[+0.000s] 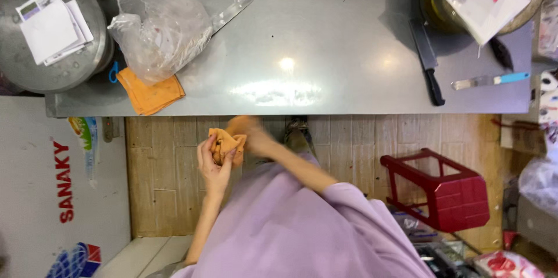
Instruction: The person cleans a workspace by gathering pieces of cake and debris into plastic bags and wiping the surface with a cloth.
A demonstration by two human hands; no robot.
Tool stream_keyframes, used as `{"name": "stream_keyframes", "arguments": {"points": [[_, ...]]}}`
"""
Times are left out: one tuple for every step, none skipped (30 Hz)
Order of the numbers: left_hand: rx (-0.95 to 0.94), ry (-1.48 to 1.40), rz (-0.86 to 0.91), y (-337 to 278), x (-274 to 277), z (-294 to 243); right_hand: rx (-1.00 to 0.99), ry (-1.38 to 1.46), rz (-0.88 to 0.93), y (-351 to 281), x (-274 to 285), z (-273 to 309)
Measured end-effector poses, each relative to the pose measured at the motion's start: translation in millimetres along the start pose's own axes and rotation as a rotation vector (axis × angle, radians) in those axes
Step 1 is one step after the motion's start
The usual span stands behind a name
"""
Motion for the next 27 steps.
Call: {"name": "stream_keyframes", "arguments": {"points": [[-0.014,-0.012,-0.002,6.1,-0.6,-1.7,0.124,-0.415,0.118,7.1,-32.2,2.1],[-0.028,-0.024,-0.004,12.5,-0.1,-4.3,0.324,-0.843,0.189,15.2,-49.4,7.8],[-0.042,-0.031,-0.005,19.0,1.4,-7.5,0.457,-1.073,0.24,21.9,-60.0,10.2],[-0.058,-0.031,-0.024,25.9,2.4,-10.7,0.478,-1.045,0.261,29.4,-53.2,14.0],[-0.066,-0.03,-0.039,28.3,3.7,-14.5,0.497,-1.029,0.272,27.2,-38.3,13.2],[-0.073,-0.029,-0.055,30.7,4.3,-18.1,0.5,-0.906,0.24,23.3,-13.6,13.4],[-0.071,-0.04,-0.075,33.6,3.4,-21.1,0.502,-0.782,0.195,16.1,21.6,14.5],[-0.07,-0.05,-0.096,37.9,1.7,-23.7,0.515,-0.677,0.14,4.1,62.0,16.3],[-0.068,-0.062,-0.115,43.6,-1.5,-26.5,0.382,-0.578,0.023,-15.2,105.9,13.3],[-0.058,-0.069,-0.118,52.0,-6.1,-27.9,0.339,-0.629,-0.145,-30.7,152.1,17.8],[-0.043,-0.075,-0.118,60.1,-10.9,-28.8,0.396,-0.543,-0.364,-52.6,196.6,22.5],[-0.028,-0.081,-0.118,68.7,-17.8,-29.6,0.377,-0.536,-0.522,-75.3,242.2,28.2],[-0.013,-0.075,-0.111,78.7,-26.9,-30.7,0.491,-0.617,-0.709,-90.7,280.2,40.3],[0.002,-0.07,-0.105,88.9,-37.0,-32.2,0.437,-0.876,-0.862,-99.5,311.3,49.3],[0.011,-0.062,-0.097,100.5,-46.5,-34.1,0.379,-1.131,-1.013,-100.0,340.5,61.6],[0.018,-0.05,-0.067,111.0,-57.3,-37.1,0.394,-1.263,-1.03,-85.2,358.3,70.3],[0.028,-0.041,-0.033,120.5,-69.4,-40.4,0.404,-1.398,-1.045,-69.8,374.2,78.3],[0.038,-0.032,0.001,129.9,-81.4,-43.9,0.414,-1.533,-1.056,-53.6,389.3,86.6],[0.023,-0.023,0.017,136.3,-92.9,-48.9,0.376,-1.491,-1.094,-37.7,406.8,93.6],[0.007,-0.014,0.032,142.0,-102.6,-53.6,0.339,-1.449,-1.131,-19.2,420.8,99.7],[-0.017,-0.003,0.035,152.1,-112.1,-56.4,0.319,-1.406,-1.168,5.6,437.4,114.7],[-0.017,0.0,0.036,161.1,-120.6,-57.3,0.346,-1.444,-1.171,27.5,454.7,134.4],[-0.001,0.005,0.037,160.3,-127.3,-59.5,0.364,-1.489,-1.159,41.3,470.4,149.8],[0.016,0.01,0.038,158.3,-133.5,-61.5,0.383,-1.533,-1.146,54.1,482.7,164.1],[0.027,0.031,0.025,158.7,-137.4,-61.6,0.422,-1.594,-1.024,71.8,486.8,179.4],[0.038,0.051,0.012,158.5,-140.7,-61.9,0.46,-1.65,-0.901,87.2,486.7,195.7],[0.041,0.075,0.008,159.4,-141.1,-61.7,0.494,-1.693,-0.787,98.3,479.5,209.6]]}}
Point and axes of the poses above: each hand's wrist, its own y-axis towards the middle knuckle, its own x-axis out of the back of the hand, z = x × y, the point moved 3 cm from there along y, towards the middle knuckle, and after that the axes turned 8 degrees about -y, right-handed, at the moved point
